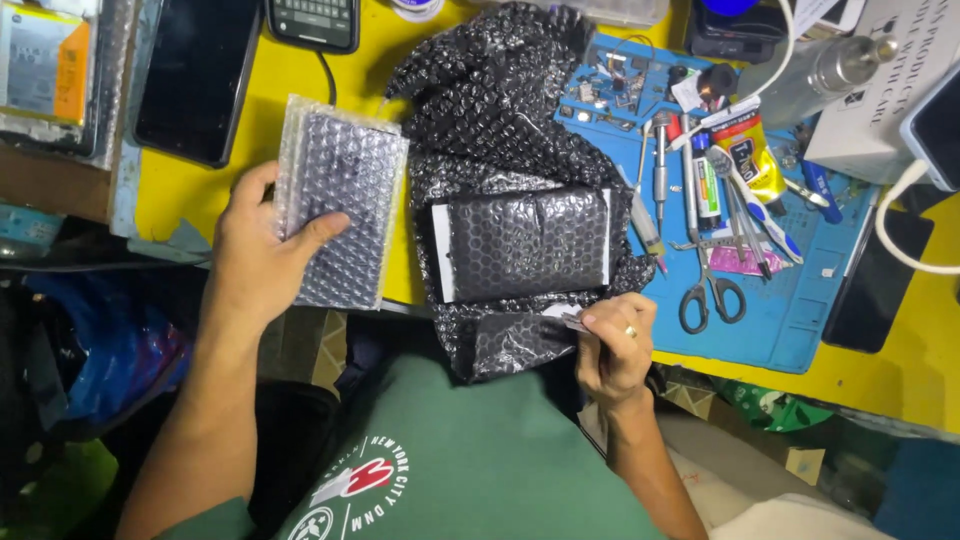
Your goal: Unwrapping and inspecting mobile phone replacement parts from bubble wrap on a repair bench.
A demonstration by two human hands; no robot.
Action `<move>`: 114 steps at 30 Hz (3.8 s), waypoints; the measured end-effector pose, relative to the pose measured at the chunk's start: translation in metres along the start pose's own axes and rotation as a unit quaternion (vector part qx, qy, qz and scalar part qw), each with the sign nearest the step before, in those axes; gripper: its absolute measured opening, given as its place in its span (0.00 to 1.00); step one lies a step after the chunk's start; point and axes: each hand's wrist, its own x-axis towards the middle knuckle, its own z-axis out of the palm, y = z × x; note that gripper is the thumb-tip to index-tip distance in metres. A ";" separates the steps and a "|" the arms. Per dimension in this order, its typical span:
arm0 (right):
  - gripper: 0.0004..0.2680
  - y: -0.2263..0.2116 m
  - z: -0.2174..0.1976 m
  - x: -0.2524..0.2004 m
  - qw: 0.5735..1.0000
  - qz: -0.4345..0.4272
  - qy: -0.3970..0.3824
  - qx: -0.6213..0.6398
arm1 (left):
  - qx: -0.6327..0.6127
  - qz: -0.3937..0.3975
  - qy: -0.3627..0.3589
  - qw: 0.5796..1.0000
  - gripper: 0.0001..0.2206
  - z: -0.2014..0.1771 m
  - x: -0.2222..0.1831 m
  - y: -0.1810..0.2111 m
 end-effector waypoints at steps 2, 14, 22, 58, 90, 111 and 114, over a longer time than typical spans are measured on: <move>0.03 -0.003 -0.002 0.011 1.000 -0.010 -0.014 -0.001 | 0.016 -0.008 0.008 1.000 0.34 0.005 -0.003 0.000; 0.07 -0.021 -0.029 0.035 0.989 0.052 -0.036 -0.135 | 0.004 0.023 -0.065 0.998 0.30 -0.007 0.004 0.006; 0.08 0.025 -0.064 0.044 0.923 0.168 -0.072 -0.338 | -0.051 0.030 -0.064 0.996 0.30 -0.007 0.002 0.003; 0.28 -0.054 -0.037 0.056 0.889 0.389 0.027 0.238 | -0.470 0.047 -0.351 0.809 0.17 0.167 -0.043 0.115; 0.15 0.043 -0.138 0.013 0.857 0.243 -0.003 -0.454 | 0.313 0.374 -0.274 0.829 0.55 0.102 0.029 0.101; 0.09 0.040 -0.181 0.038 0.819 0.385 0.025 -0.425 | 0.315 0.398 -0.208 0.836 0.54 0.106 0.025 0.089; 0.10 0.040 -0.194 0.039 0.823 0.483 0.161 -0.251 | 0.306 0.388 -0.220 0.841 0.55 0.104 0.027 0.090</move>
